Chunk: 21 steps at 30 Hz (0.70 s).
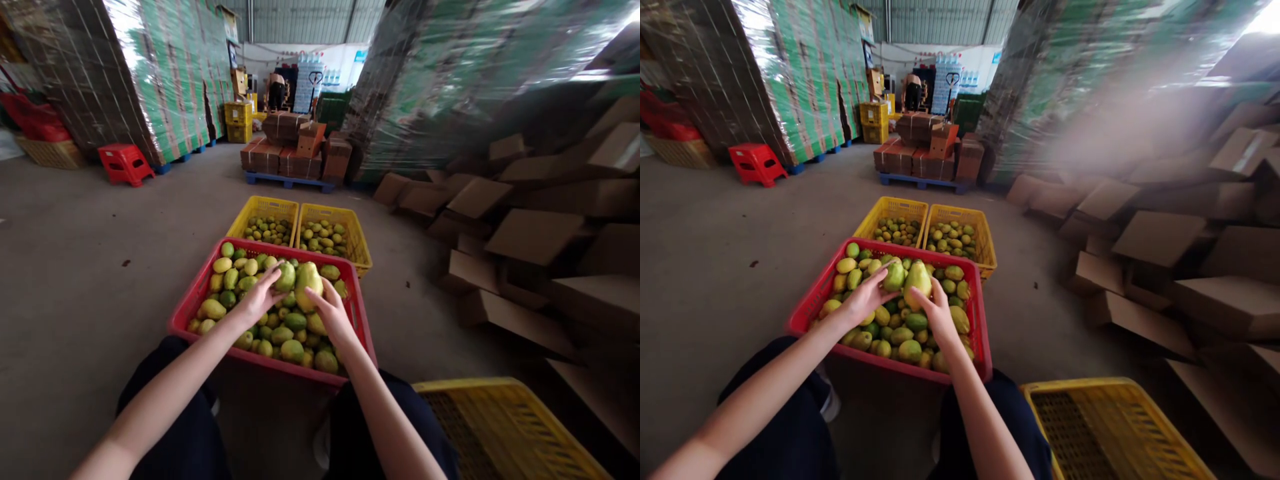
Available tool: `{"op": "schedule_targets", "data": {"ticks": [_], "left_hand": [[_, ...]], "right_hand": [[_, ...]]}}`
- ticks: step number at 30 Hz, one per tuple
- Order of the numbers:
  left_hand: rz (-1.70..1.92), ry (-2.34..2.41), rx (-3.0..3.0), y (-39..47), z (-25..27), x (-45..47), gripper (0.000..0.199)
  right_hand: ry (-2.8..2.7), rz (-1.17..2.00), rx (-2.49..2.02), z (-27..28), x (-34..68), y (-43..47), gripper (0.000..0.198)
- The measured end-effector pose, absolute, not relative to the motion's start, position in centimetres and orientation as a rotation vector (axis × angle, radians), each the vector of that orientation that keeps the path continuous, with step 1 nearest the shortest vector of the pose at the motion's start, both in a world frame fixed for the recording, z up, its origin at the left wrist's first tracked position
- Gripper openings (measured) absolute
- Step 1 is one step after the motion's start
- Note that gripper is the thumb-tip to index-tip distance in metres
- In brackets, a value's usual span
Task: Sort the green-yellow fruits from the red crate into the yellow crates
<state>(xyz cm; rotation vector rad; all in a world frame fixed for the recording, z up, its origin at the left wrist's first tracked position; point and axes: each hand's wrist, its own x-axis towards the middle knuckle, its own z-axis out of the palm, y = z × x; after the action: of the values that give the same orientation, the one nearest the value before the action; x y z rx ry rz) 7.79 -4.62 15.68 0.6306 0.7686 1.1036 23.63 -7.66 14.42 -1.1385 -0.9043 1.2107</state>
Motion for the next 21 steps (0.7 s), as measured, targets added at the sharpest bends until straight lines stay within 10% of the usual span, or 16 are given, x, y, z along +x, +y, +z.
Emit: {"op": "schedule_targets", "data": {"ticks": [21], "left_hand": [[1.005,0.822,0.304,-3.9,15.7,8.1,0.028]], "right_hand": [[-0.439,1.628,-0.909,12.9,22.9,-6.3,0.026]]}}
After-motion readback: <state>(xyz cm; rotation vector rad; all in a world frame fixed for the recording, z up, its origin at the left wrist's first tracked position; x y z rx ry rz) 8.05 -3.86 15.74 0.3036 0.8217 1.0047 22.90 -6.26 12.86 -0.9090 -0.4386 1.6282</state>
